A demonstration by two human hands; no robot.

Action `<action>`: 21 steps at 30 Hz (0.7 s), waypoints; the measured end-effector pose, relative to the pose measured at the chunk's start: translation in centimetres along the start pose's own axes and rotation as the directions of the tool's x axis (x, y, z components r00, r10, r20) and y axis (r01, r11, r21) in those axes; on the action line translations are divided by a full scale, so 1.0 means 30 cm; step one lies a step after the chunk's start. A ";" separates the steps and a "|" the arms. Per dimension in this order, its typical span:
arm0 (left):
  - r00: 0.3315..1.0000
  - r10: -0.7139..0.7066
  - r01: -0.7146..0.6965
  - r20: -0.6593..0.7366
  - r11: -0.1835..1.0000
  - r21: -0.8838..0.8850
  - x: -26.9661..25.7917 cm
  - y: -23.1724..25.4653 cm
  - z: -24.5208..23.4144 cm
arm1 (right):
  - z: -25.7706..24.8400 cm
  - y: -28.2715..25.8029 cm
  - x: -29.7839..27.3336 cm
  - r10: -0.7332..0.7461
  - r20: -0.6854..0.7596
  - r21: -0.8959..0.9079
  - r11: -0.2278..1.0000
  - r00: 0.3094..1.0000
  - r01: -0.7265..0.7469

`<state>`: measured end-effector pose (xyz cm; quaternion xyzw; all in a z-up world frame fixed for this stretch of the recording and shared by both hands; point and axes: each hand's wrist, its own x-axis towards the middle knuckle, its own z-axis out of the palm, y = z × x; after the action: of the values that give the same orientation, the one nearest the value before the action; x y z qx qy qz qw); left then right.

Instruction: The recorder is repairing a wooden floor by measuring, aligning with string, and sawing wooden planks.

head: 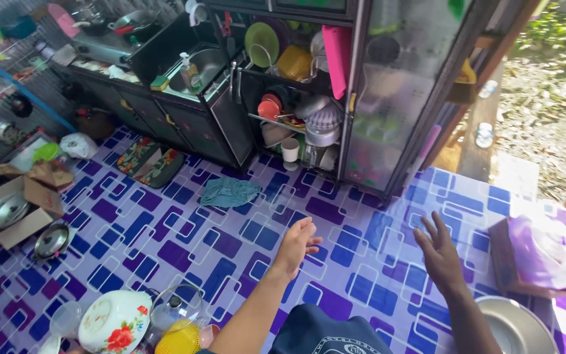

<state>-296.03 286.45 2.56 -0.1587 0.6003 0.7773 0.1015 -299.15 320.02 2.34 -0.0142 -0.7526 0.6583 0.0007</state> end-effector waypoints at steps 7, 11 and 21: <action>0.976 -0.186 0.122 -0.116 0.900 -0.418 0.270 0.075 -0.011 | 0.108 -0.071 0.368 0.245 0.178 0.679 0.670 0.953 -0.300; 0.967 -0.135 0.056 -0.217 0.940 -0.335 0.516 0.078 -0.022 | 0.091 0.005 0.598 0.208 0.124 0.583 0.776 0.970 -0.241; 0.596 0.788 -0.382 0.150 0.115 0.917 1.100 0.457 0.189 | -0.016 -0.178 1.105 -0.650 0.010 -0.826 0.423 0.760 0.373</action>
<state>-332.17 287.30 4.05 0.0329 0.9267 0.2548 -0.2741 -332.39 320.52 7.12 0.1165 -0.9174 0.2122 0.3160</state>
